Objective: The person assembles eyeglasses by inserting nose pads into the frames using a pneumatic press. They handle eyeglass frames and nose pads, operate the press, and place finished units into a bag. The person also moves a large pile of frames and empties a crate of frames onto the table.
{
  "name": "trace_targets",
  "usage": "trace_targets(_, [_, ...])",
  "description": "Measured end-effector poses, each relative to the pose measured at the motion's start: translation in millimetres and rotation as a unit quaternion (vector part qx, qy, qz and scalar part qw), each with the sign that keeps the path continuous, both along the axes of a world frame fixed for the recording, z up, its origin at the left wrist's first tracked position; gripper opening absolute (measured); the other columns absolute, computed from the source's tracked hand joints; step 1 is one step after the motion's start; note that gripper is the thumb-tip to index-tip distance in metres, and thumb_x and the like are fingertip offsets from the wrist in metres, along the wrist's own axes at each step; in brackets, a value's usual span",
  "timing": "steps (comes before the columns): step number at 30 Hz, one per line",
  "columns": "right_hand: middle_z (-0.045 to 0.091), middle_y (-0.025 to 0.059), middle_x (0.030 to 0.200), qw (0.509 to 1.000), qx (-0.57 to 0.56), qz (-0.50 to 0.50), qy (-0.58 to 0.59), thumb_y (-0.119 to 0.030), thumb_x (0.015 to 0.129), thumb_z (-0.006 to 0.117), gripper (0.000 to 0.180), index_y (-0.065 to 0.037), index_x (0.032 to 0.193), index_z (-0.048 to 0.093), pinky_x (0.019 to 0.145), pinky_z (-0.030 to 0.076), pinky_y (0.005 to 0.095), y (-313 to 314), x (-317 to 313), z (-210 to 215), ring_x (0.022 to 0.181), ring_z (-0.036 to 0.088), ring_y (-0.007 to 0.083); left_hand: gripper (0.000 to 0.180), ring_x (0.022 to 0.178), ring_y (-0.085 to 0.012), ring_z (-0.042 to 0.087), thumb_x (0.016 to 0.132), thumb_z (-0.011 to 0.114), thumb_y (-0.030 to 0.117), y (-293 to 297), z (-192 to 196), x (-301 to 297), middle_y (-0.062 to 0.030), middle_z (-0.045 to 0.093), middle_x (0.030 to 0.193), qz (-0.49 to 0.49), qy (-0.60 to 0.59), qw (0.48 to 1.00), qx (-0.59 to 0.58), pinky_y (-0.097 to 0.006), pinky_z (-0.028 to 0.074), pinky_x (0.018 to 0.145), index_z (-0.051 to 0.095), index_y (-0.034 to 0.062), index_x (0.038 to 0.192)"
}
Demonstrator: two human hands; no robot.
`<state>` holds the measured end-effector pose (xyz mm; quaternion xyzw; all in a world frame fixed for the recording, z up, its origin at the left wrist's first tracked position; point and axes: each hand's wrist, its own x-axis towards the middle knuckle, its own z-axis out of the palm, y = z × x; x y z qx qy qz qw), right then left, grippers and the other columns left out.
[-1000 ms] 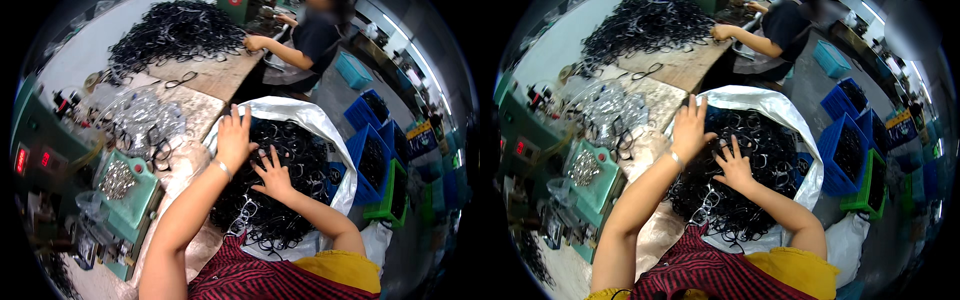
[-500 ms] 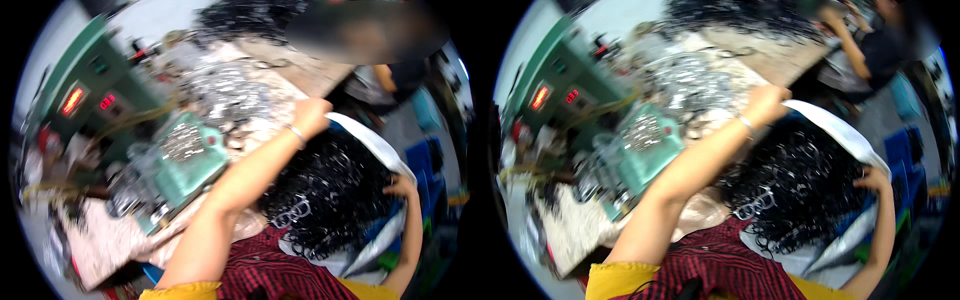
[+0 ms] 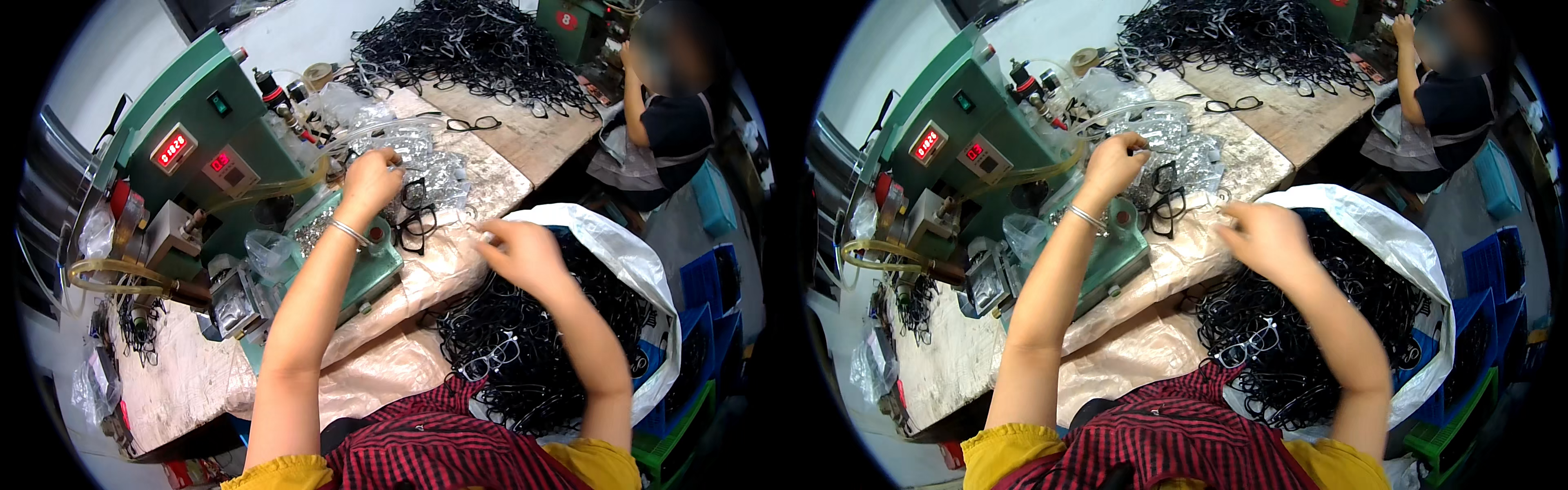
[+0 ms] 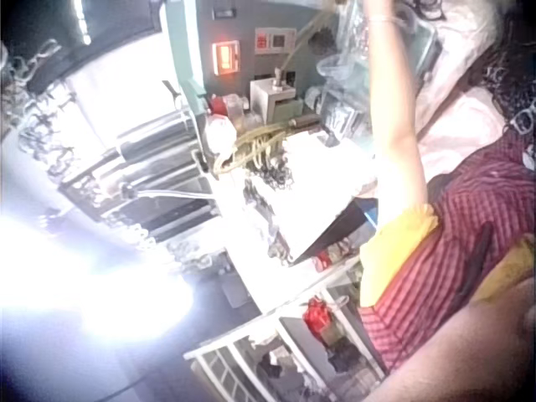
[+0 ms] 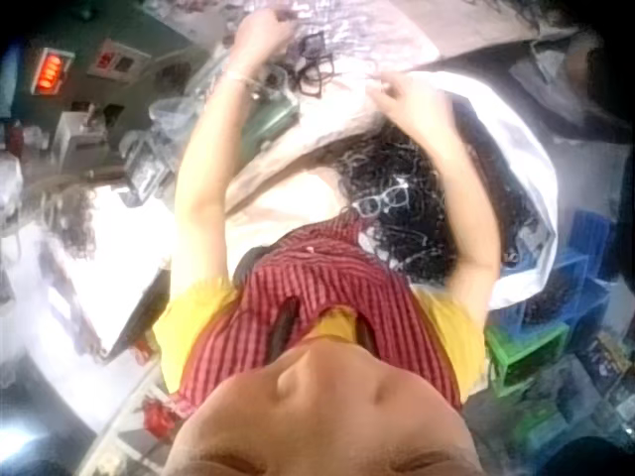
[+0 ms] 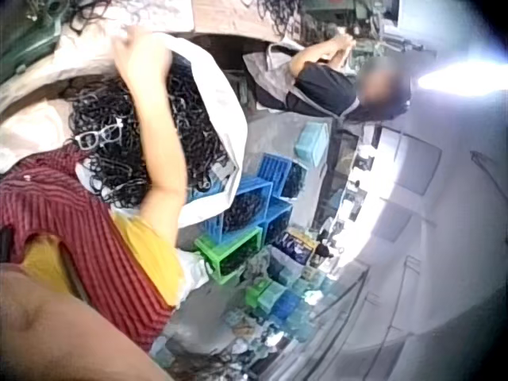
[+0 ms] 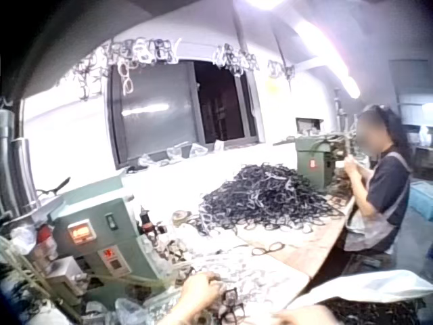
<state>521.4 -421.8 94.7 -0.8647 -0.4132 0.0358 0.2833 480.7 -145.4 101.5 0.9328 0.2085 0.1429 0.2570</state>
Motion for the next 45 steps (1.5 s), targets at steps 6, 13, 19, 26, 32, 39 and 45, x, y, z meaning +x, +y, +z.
trace_targets(6, [0.069,0.0125,0.086,0.983,0.043,-0.083,-0.157,-0.041,0.075,0.075,0.038,-0.006,0.086,0.067,0.07,0.055,0.0427,121.7,-2.5,-73.7,0.082,0.067,0.0313,0.073,0.115,-0.0262,0.057,0.089,0.067,0.046,26.6,25.6,18.4,-0.0197,0.058,0.13,-0.152,0.04,0.964,-0.214,-0.039,0.05,0.093,0.045,-0.0021,0.14])
trace_targets(13, [0.069,0.0159,0.087,0.994,0.071,-0.066,-0.051,-0.024,0.079,0.068,0.019,-0.006,0.083,0.071,0.073,0.055,0.0441,152.0,48.4,-54.6,0.081,0.067,0.0345,0.057,0.102,-0.0315,0.066,0.106,0.029,0.043,67.8,64.1,74.5,-0.0267,0.062,0.114,-0.006,-0.322,0.816,-0.48,-0.036,0.06,0.083,0.049,-0.0085,0.119])
trace_targets(19, [0.071,0.0148,0.094,0.986,0.131,0.056,0.084,-0.03,0.079,0.068,0.025,-0.01,0.093,0.073,0.082,0.053,0.044,245.6,85.7,-46.7,0.089,0.067,0.037,0.052,0.096,-0.0321,0.068,0.107,0.024,0.039,62.5,78.4,82.4,-0.026,0.064,0.112,-0.002,-0.29,0.832,-0.473,-0.036,0.061,0.079,0.045,-0.0067,0.118])
trace_targets(26, [0.068,0.0157,0.112,0.992,-0.057,-0.021,-0.114,-0.024,0.081,0.062,0.033,-0.005,0.106,0.071,0.09,0.052,0.041,242.4,131.6,-36.8,0.108,0.064,0.0315,0.054,0.088,-0.0306,0.069,0.106,0.027,0.04,73.8,81.4,75.7,-0.0272,0.066,0.106,-0.024,-0.315,0.811,-0.492,-0.036,0.06,0.074,0.043,-0.0094,0.12])
trace_targets(32, [0.068,0.0171,0.114,0.995,-0.081,-0.057,0.005,-0.021,0.076,0.068,0.039,-0.003,0.111,0.068,0.091,0.053,0.0403,237.6,122.8,-37.2,0.107,0.065,0.0336,0.051,0.094,-0.0303,0.069,0.106,0.028,0.042,46.2,73.8,61.1,-0.0244,0.067,0.109,-0.016,-0.262,0.837,-0.481,-0.036,0.06,0.077,0.048,-0.0038,0.115])
trace_targets(39, [0.071,0.0158,0.103,0.989,-0.026,-0.049,0.135,-0.045,0.073,0.076,0.049,-0.008,0.106,0.071,0.085,0.052,0.0397,227.7,147.5,-48.5,0.098,0.068,0.0316,0.057,0.088,-0.0259,0.067,0.105,0.028,0.047,19.2,63.3,62.7,-0.0176,0.07,0.102,-0.012,-0.217,0.84,-0.497,-0.035,0.058,0.072,0.051,-0.0024,0.12])
trace_targets(45, [0.067,0.0065,0.078,0.983,0.11,0.105,0.099,-0.032,0.08,0.074,0.028,-0.006,0.091,0.069,0.067,0.047,0.0341,126.4,75.5,42.2,0.072,0.063,0.0188,0.061,0.105,-0.0194,0.056,0.102,0.035,0.053,11.1,61.5,19.6,-0.0118,0.064,0.115,-0.024,-0.186,0.92,-0.345,-0.035,0.043,0.088,0.061,-0.0008,0.114])
